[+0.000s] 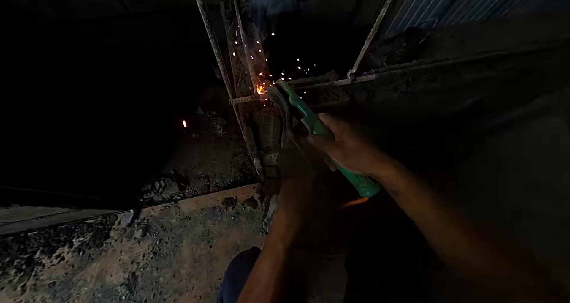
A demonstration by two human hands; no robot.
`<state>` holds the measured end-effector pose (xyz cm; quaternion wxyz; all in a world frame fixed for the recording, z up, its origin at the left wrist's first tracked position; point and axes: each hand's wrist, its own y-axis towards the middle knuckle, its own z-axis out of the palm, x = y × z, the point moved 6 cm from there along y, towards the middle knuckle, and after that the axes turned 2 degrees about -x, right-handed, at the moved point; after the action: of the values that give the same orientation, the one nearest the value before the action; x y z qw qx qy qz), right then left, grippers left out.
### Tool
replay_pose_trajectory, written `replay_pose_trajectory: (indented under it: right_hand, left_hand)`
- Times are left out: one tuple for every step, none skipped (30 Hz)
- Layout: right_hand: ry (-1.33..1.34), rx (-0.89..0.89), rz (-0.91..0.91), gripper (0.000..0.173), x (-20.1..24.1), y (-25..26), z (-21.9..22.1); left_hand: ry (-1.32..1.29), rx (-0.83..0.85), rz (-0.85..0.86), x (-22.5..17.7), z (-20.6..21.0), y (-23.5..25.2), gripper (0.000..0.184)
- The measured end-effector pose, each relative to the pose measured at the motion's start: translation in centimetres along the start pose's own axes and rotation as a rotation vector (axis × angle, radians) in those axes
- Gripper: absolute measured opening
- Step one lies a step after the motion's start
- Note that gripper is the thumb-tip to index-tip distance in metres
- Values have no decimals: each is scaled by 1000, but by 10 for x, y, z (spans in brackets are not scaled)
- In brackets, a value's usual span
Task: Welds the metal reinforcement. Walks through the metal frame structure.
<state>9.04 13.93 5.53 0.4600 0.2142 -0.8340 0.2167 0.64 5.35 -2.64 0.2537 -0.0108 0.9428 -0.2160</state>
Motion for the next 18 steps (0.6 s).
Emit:
replay_pose_trajectory:
  right_hand:
    - [-14, -8, 11, 45, -1, -1, -1]
    - [-35, -24, 26, 42, -3, -5, -2]
    - [-37, -43, 35, 35, -3, -9, -3]
    - [-56, -41, 16, 35, 1, -11, -4]
    - [-53, -46, 4, 35, 3, -12, -4]
    - [-33, -53, -11, 34, 4, -12, -4]
    - [-9, -31, -20, 39, 3, -7, -3]
    - [16, -17, -20, 41, 1, -3, -2]
    - [33, -6, -20, 42, 0, 0, -1]
    - [38, -5, -18, 42, -1, 1, -1]
    - [36, -7, -8, 44, -1, 1, -1]
    - [35, -14, -10, 44, -1, 1, -1]
    - [32, -12, -11, 44, 0, 0, -2]
    - [23, -5, -6, 44, 1, 0, -2]
    - [17, 0, -5, 43, 2, 0, -2]
    - [21, 1, -7, 43, 2, 1, -1]
    - [21, 4, -3, 44, 2, 1, -1]
    - [22, 8, -4, 45, 1, 0, -1]
  left_hand:
    - [0, -16, 20, -1, -1, -2, 37]
    - [-12, -39, 55, -2, -3, -5, 34]
    - [-15, -68, 78, -3, -3, -7, 34]
    - [-8, -48, 72, -4, -5, -10, 35]
    - [-3, -8, 58, -6, -7, -12, 36]
    - [-21, 6, 35, -7, -8, -13, 37]
    - [-24, -8, 23, -4, -6, -9, 38]
    - [-20, 0, 22, -3, -4, -6, 40]
    - [-6, -16, 35, -1, -2, -3, 39]
    - [11, -19, 51, 0, -1, -2, 39]
    - [29, -14, 55, 0, -1, 0, 36]
    - [31, -12, 43, 0, -1, 1, 35]
    - [30, -3, 25, -1, -2, 2, 35]
    - [19, 4, 9, -2, -3, 1, 36]
    - [-4, -8, 8, -2, -3, 0, 38]
    - [-14, -8, 12, -2, -4, -2, 39]
    - [-20, -17, 22, -2, -4, -3, 39]
    - [-26, -20, 26, -2, -3, -2, 40]
